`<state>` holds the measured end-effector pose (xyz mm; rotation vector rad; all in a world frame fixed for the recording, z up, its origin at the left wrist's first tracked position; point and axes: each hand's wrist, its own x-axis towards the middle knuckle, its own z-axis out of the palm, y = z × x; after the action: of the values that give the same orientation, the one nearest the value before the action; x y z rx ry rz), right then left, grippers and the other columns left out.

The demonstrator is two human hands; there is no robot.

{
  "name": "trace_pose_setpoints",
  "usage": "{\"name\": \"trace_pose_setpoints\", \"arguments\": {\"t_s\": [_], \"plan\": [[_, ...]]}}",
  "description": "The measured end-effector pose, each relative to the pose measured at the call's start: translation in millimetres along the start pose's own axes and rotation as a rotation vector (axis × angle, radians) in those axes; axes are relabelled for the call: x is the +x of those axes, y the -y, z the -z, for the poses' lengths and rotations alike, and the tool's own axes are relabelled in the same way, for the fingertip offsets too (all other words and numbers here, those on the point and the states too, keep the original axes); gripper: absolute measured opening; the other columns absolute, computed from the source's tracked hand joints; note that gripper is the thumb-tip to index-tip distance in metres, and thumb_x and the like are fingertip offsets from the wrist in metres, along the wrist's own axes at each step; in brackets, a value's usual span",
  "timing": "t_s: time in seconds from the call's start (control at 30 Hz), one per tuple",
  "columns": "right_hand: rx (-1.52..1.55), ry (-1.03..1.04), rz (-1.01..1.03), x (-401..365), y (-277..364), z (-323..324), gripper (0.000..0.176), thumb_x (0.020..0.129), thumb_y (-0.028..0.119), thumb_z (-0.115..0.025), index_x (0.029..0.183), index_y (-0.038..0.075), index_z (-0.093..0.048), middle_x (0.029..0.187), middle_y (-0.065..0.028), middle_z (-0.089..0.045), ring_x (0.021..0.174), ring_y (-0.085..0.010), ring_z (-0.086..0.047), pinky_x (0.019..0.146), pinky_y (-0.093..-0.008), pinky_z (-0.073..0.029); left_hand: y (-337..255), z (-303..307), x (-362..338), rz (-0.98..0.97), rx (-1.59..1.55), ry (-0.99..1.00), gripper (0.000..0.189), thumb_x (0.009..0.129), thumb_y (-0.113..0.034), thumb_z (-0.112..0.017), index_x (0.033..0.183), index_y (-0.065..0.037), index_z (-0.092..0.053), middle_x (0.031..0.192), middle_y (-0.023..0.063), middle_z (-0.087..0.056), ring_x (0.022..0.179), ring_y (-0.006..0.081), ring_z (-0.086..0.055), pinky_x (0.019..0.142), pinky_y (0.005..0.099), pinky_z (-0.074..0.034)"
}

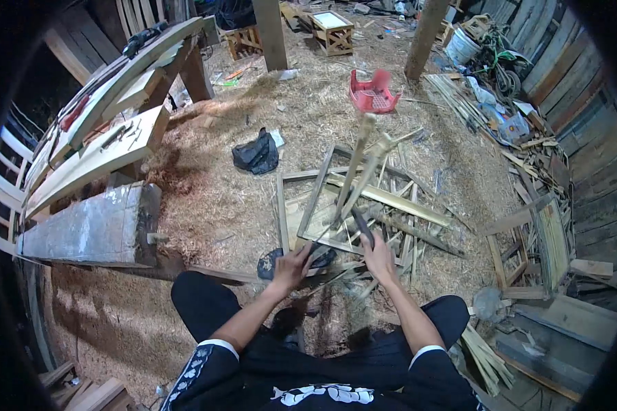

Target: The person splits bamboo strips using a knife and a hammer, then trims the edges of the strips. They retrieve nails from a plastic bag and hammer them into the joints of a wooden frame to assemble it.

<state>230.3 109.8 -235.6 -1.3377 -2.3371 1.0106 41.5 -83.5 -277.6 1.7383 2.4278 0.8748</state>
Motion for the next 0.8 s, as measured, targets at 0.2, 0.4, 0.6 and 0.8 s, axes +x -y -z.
{"name": "trace_pose_setpoints", "arguments": {"t_s": [0.2,0.4,0.6,0.8], "plan": [[0.191,-0.097,-0.052,-16.3,28.9,20.5,0.042,0.103,0.041,-0.046,0.115,0.002,-0.056,0.072,-0.0256,-0.063,0.075,-0.0484,-0.063,0.067,-0.0545,-0.045,-1.4,10.6,1.5,0.093,-0.085,-0.006,0.043,0.092,-0.022,-0.066,0.133,-0.01,-0.058,0.108,0.0137,-0.069,0.085,0.0352,-0.069,0.068,0.0446,-0.057],[0.013,0.054,-0.068,-2.8,19.7,21.5,0.05,0.103,0.048,-0.045,0.123,0.003,-0.055,0.08,-0.0257,-0.065,0.08,-0.0466,-0.065,0.07,-0.0518,-0.048,-2.5,-7.2,3.2,-0.002,0.03,0.071,0.045,0.092,-0.024,-0.066,0.134,-0.011,-0.057,0.106,0.0126,-0.069,0.083,0.0355,-0.069,0.066,0.0449,-0.056],[0.161,-0.272,0.021,-16.7,14.9,18.6,0.059,0.102,0.053,-0.043,0.127,0.001,-0.055,0.083,-0.028,-0.068,0.079,-0.0436,-0.068,0.068,-0.0498,-0.049,2.0,-10.1,0.9,0.103,-0.078,0.04,0.042,0.092,-0.024,-0.068,0.13,-0.01,-0.061,0.108,0.0161,-0.07,0.087,0.037,-0.069,0.071,0.0437,-0.057],[-0.062,-0.041,0.036,8.7,-1.2,10.0,0.041,0.102,0.041,-0.049,0.118,0.005,-0.058,0.071,-0.0244,-0.065,0.071,-0.043,-0.066,0.064,-0.05,-0.049,-2.2,-11.2,21.0,0.014,-0.013,0.047,0.044,0.091,-0.024,-0.067,0.133,-0.013,-0.059,0.098,0.0141,-0.068,0.081,0.0364,-0.069,0.066,0.0461,-0.056]]}}
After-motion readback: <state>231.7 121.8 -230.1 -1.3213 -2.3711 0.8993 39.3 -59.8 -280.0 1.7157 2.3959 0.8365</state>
